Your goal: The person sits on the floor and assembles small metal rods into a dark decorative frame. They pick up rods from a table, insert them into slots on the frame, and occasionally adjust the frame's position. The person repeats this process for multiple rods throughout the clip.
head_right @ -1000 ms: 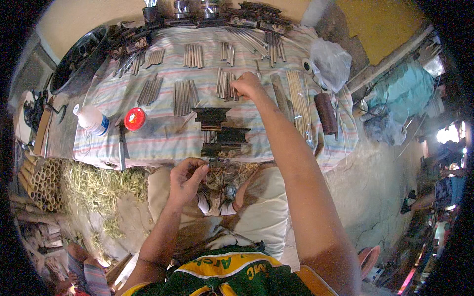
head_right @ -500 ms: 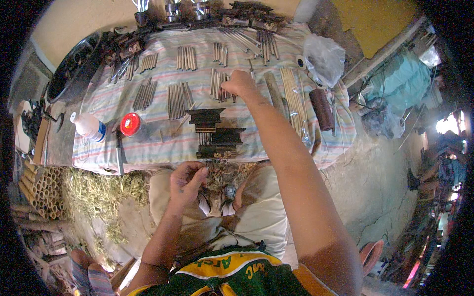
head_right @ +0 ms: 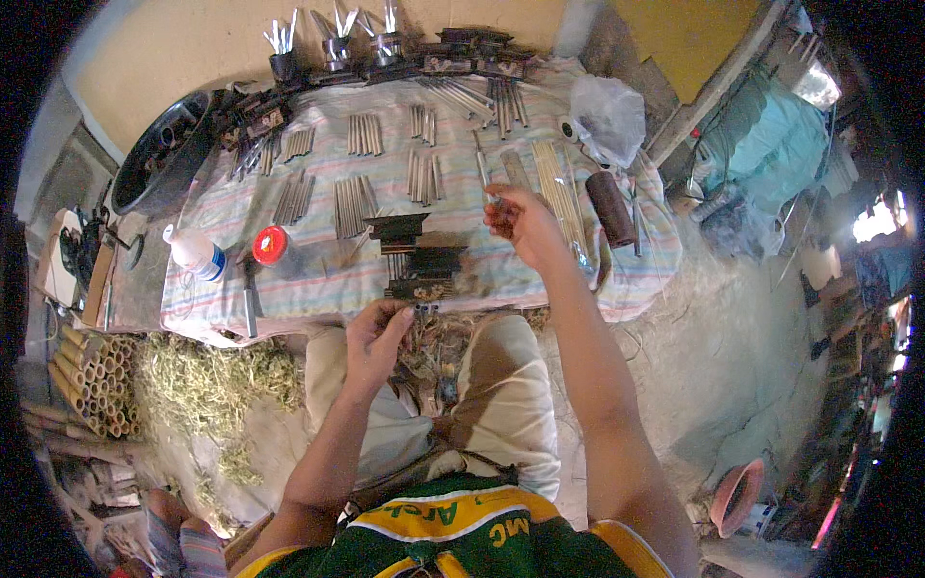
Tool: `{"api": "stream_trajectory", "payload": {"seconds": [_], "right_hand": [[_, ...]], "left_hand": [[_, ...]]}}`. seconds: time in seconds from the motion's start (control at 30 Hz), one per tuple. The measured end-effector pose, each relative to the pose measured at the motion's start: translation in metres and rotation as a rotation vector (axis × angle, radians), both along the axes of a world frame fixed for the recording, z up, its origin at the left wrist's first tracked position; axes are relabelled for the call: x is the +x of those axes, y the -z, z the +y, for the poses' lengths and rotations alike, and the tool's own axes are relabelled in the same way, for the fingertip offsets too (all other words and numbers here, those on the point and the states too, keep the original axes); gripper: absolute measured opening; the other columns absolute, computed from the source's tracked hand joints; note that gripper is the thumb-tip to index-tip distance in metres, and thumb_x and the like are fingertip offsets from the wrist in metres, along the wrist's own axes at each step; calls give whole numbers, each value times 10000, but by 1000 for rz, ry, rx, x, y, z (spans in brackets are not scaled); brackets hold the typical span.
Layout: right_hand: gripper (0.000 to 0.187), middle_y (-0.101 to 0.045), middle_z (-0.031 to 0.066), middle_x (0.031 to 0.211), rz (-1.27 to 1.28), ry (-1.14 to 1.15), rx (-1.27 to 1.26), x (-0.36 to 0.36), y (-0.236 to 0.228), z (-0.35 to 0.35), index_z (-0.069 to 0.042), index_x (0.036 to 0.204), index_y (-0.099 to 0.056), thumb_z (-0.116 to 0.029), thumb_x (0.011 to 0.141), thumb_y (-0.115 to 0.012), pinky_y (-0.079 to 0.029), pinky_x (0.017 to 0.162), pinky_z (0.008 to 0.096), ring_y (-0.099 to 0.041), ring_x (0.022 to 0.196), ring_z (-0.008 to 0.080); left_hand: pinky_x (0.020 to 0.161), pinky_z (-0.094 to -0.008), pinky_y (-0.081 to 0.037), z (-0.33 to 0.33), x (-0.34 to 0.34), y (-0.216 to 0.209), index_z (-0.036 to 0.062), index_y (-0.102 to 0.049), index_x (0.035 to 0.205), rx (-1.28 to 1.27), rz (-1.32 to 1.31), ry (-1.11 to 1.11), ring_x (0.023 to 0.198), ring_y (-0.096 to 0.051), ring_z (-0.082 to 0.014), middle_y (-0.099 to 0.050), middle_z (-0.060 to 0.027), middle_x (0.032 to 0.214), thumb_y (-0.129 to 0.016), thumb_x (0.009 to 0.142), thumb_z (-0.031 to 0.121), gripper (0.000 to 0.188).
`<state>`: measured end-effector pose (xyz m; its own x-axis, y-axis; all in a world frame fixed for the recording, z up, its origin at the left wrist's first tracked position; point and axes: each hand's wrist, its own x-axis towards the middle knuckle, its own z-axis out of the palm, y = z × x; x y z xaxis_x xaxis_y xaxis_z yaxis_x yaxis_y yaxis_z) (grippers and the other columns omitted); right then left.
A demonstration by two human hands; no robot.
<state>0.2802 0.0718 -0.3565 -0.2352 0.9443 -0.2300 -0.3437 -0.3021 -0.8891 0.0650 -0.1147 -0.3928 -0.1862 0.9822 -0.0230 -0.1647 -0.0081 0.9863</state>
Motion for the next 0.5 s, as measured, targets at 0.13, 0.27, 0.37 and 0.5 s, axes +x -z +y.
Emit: {"api": "stream_trajectory", "payload": {"seconds": [0.13,0.27,0.37,0.5], "right_hand": [[211,-650,71,776,-33,158,-12,8,-3,-74,-33,1060,-641,-141,879,-625,-474,528,267,-587,596,131],[232,-611,42,681,-104,93,-40,4,1,-122,-25,1023,-659,-212,887,-679,-362,400,216,-500,463,77],[279,-576,22,632,-135,74,-59,1,2,-143,-7,998,-654,-240,858,-717,-344,401,229,-468,471,68],[265,-556,-22,627,-114,98,-92,-4,7,-163,-30,981,-669,-267,869,-704,-269,389,194,-401,445,23]], "left_hand": [[507,-199,-404,1,8,-6,-23,-625,945,49,-14,-32,582,-510,-39,-606,5,702,-637,911,117,144],[505,-199,-405,0,15,-12,-16,-637,939,37,26,-45,576,-506,-35,-604,6,699,-657,904,135,157],[495,-202,-409,-1,17,-16,-9,-646,930,89,87,-47,571,-512,-36,-606,5,700,-667,898,141,155],[472,-209,-415,-1,20,-21,-10,-644,919,70,52,-42,551,-519,-42,-600,5,689,-670,896,148,162]]}}
